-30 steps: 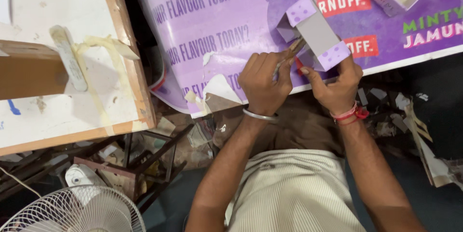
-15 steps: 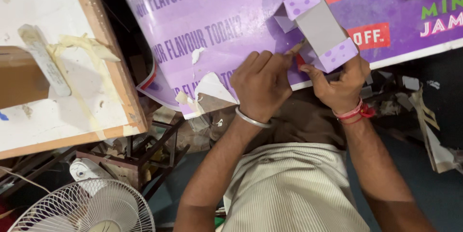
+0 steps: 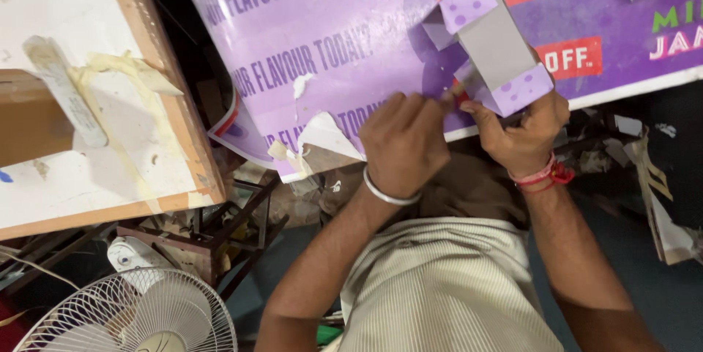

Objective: The person assembles small purple cardboard boxes by folding flaps and pressing edges together. They handle multiple boxes one at a time, aligning and securing the sides to form a rectangular shape.

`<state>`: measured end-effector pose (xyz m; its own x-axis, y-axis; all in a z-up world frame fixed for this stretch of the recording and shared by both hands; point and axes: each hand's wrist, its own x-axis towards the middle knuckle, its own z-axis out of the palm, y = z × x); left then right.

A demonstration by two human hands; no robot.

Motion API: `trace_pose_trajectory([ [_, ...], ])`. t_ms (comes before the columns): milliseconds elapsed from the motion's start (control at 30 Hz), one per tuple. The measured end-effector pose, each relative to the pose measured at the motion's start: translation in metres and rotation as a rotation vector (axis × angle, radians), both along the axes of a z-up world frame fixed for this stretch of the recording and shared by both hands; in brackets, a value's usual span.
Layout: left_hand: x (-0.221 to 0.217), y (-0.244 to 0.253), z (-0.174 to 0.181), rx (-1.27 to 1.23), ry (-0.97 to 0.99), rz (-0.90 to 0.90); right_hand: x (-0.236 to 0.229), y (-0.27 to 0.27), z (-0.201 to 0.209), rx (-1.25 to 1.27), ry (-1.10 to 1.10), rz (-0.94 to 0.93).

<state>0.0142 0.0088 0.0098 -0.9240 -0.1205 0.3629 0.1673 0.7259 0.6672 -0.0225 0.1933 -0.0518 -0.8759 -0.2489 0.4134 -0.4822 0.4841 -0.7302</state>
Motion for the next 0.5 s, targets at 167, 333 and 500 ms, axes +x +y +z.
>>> trace_pose_trajectory([
  [167,-0.001,-0.006,-0.007,-0.018,-0.004,-0.023,0.002,-0.001,-0.002,-0.027,-0.033,0.018],
  [333,-0.002,-0.007,-0.008,-0.020,0.036,-0.011,0.000,-0.001,-0.005,0.010,0.030,-0.010],
  [500,0.004,-0.007,-0.007,0.037,0.022,-0.040,0.003,0.000,-0.008,-0.025,-0.006,0.008],
])
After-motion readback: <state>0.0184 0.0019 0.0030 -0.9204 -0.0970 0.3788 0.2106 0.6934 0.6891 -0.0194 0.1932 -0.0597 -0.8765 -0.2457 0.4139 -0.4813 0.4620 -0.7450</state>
